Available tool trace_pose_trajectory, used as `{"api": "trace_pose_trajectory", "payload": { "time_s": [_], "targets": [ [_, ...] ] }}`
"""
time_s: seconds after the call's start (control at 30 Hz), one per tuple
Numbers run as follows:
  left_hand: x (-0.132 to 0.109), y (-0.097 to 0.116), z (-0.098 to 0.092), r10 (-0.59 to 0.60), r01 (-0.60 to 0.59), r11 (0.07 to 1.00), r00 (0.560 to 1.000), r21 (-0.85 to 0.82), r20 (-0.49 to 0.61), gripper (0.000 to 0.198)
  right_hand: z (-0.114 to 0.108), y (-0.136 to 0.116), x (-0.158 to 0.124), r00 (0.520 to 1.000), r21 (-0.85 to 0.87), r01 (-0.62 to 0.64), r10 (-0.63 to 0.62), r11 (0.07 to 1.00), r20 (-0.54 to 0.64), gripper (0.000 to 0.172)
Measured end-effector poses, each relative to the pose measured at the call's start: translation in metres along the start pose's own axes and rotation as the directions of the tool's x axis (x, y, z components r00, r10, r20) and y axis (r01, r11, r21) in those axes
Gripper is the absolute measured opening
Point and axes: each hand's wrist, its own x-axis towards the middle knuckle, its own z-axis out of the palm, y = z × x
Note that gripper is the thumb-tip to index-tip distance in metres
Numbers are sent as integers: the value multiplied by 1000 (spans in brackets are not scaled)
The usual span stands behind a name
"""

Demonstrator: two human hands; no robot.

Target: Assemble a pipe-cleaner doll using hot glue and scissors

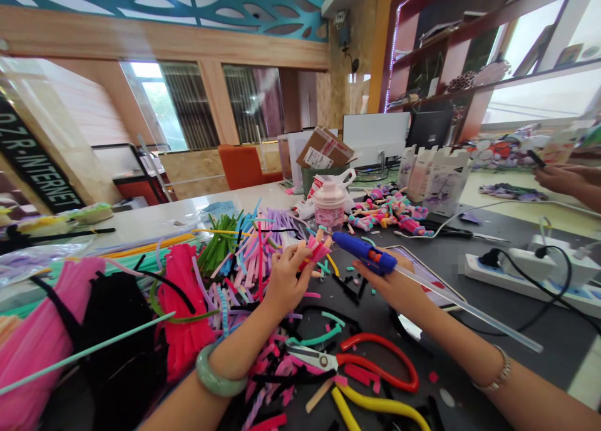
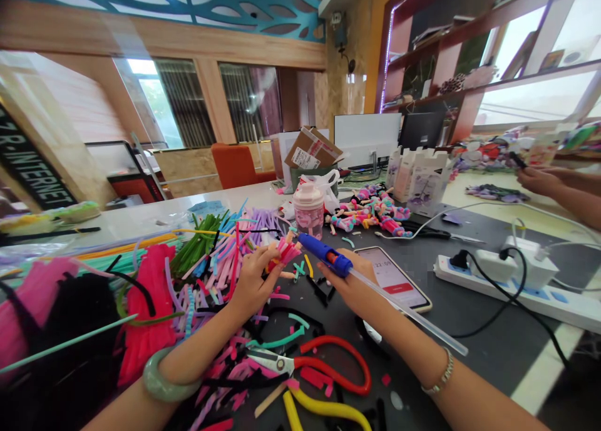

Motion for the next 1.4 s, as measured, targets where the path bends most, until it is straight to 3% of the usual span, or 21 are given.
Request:
{"api": "trace_pose_trajectory", "payload": {
  "time_s": [0.43, 0.8, 1.4],
  "targets": [
    [1, 2, -3, -35, 33, 999, 996, 26, 78, 26, -1, -3, 0, 999, -4, -21, 21, 1000, 24, 30],
    [1, 4, -3, -37, 36, 999, 996, 10, 84, 23, 0, 0, 0, 999, 42, -24, 23, 999, 29, 24],
    [0, 0, 1, -120, 112, 986, 991, 126, 55, 26, 2, 0, -3, 998, 75, -40, 36, 996, 60, 22]
  ]
}}
